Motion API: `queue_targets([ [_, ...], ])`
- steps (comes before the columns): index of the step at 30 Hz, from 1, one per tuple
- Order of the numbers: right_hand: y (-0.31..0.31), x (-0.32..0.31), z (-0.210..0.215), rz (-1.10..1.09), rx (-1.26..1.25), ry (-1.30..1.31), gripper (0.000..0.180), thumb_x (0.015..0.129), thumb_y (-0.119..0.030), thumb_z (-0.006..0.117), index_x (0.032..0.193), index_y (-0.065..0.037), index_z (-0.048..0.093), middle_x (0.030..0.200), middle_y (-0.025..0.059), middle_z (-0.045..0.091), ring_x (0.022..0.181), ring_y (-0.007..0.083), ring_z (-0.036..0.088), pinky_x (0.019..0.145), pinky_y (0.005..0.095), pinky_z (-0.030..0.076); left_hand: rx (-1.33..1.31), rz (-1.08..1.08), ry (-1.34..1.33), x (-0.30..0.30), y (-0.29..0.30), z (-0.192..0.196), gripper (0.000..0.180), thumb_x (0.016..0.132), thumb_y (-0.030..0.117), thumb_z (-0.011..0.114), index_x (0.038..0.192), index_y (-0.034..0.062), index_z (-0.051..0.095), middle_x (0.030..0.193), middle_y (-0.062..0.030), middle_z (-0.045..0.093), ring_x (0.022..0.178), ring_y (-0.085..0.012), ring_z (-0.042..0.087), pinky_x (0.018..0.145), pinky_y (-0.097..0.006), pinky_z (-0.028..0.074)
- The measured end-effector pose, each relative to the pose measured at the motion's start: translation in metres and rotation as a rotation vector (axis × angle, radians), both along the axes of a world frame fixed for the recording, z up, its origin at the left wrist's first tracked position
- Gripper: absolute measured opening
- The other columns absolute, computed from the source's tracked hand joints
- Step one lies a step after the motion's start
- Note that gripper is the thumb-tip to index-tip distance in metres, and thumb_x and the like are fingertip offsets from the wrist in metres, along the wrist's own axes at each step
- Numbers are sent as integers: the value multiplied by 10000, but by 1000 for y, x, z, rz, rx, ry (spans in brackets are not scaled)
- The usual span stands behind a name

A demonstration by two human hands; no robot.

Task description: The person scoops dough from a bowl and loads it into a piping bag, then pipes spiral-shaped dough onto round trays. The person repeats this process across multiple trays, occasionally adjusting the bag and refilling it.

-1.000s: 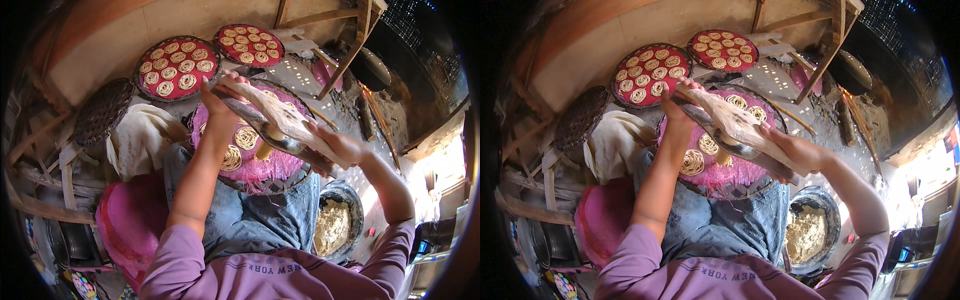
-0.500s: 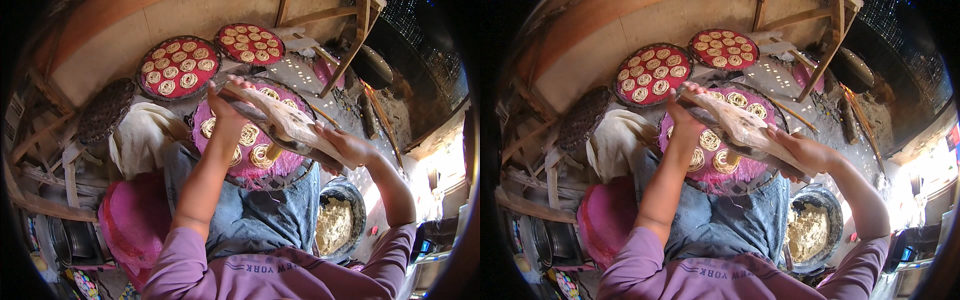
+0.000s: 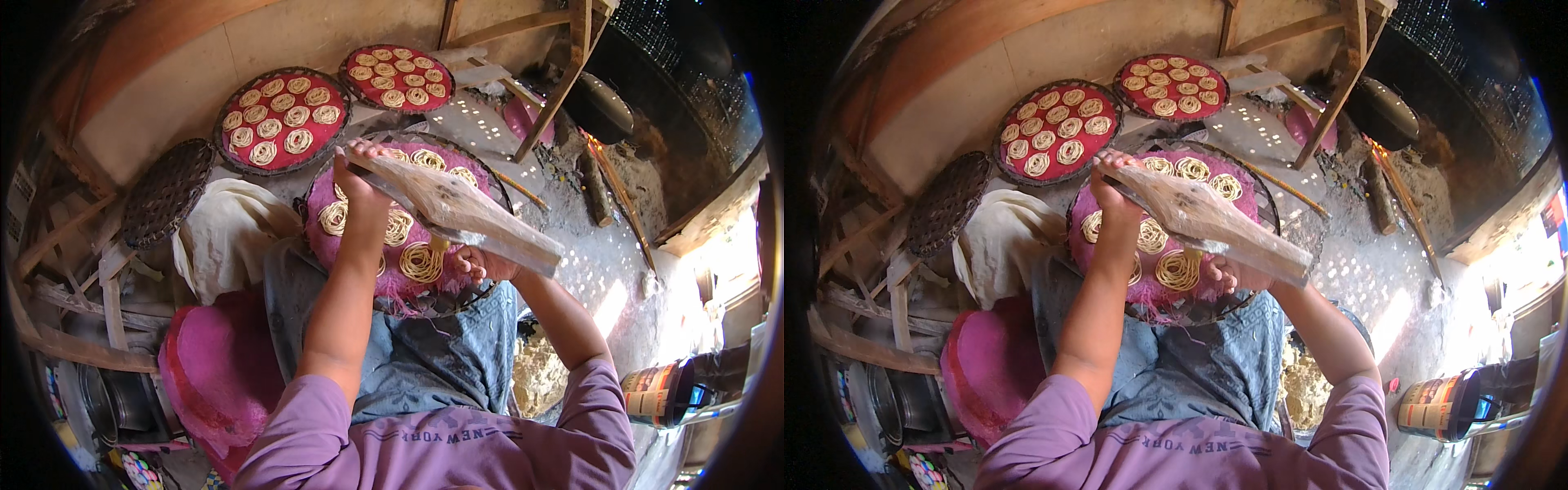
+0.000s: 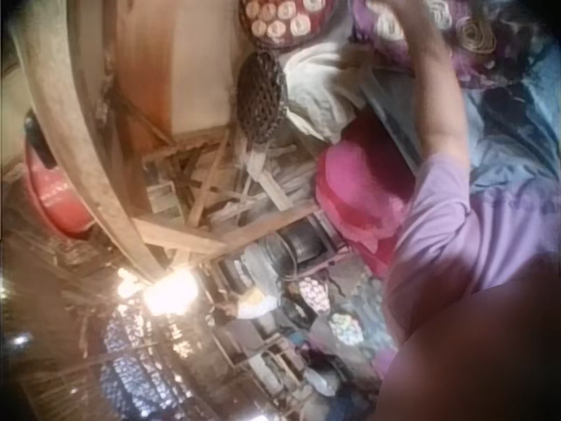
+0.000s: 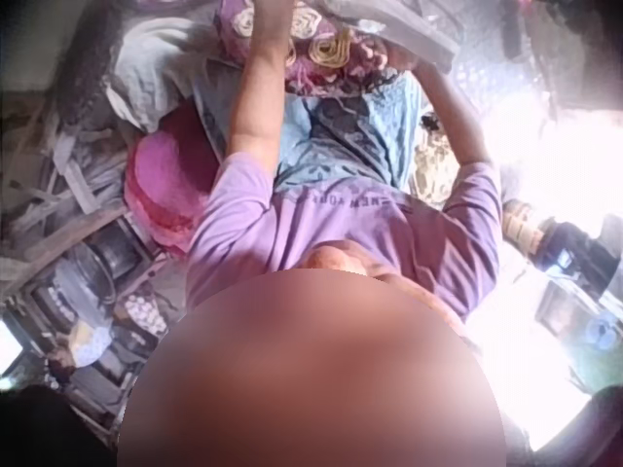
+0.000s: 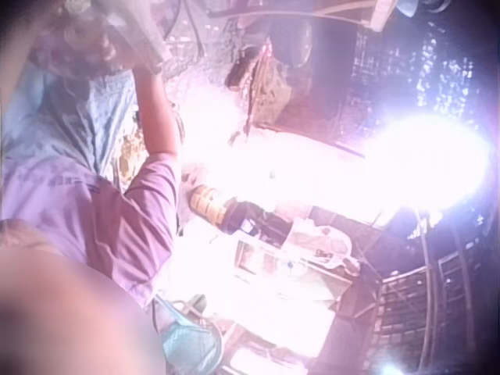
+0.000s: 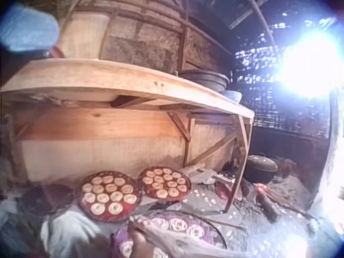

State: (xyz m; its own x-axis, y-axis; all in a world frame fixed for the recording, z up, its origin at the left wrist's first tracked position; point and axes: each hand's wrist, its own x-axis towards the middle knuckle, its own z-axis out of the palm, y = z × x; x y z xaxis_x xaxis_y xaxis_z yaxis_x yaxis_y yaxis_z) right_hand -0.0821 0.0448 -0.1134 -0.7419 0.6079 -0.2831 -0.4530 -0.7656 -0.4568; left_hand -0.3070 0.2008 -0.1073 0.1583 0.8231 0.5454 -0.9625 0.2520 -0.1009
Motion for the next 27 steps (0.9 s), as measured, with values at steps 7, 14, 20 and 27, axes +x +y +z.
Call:
queue_targets([
  [7, 17, -23, 31, 140, 970, -1108, 547, 998, -414, 368, 1372, -23, 445, 721, 120, 642, 529, 131, 591, 491, 237, 482, 52, -20, 10, -29, 17, 48, 156, 885, 304, 584, 803, 173, 563, 715, 72, 585, 703, -119, 587, 748, -333, 487],
  [14, -7, 21, 139, 7, 468, -839, 718, 978, -625, 253, 1078, -4, 600, 767, 135, 658, 540, 158, 612, 493, 262, 504, 57, 29, 243, -2, 21, 74, 533, 927, 621, 379, 810, 132, 557, 714, -24, 577, 709, -216, 554, 770, -394, 441],
  [20, 13, 15, 140, 173, 521, -1534, 783, 963, -662, 213, 717, -22, 592, 555, 83, 557, 459, 163, 570, 451, 298, 476, -467, -123, 283, 32, 31, 39, 757, 920, 686, 90, 731, 92, 518, 661, -54, 513, 648, -243, 501, 719, -411, 417],
  [27, -3, 6, 174, 90, 543, -1512, 756, 961, -657, 256, 773, -23, 623, 525, 48, 529, 453, 139, 557, 427, 290, 464, -480, -67, 287, 29, 27, 48, 725, 928, 663, 104, 730, 100, 515, 644, -44, 499, 628, -223, 482, 685, -388, 413],
])
